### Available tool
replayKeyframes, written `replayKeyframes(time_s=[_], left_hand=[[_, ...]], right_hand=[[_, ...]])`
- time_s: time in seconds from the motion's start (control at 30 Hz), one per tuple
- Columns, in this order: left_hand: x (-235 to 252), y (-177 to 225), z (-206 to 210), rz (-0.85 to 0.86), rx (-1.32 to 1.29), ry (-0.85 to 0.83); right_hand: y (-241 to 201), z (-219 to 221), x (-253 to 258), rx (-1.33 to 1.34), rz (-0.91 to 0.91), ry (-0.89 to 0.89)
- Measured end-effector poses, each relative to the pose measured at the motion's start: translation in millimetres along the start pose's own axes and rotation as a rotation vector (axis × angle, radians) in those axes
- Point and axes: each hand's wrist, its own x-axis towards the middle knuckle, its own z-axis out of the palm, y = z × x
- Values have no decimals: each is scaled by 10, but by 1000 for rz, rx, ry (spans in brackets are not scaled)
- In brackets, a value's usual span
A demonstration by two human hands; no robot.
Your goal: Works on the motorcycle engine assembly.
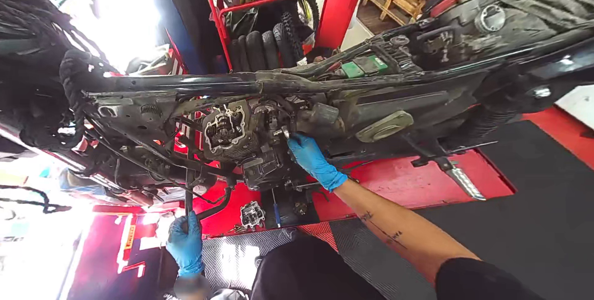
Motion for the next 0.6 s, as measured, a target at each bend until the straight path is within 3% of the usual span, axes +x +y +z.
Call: replayKeyframes(time_s=[0.2,0.47,0.6], left_hand=[[9,-10,20,22,10,30],[1,-27,29,50,44,63],[7,-24,42,39,12,60]], right_hand=[[-28,111,60,9,30,-70],[137,33,51,-98,-101,-130],[-129,-49,26,20,31,-224]])
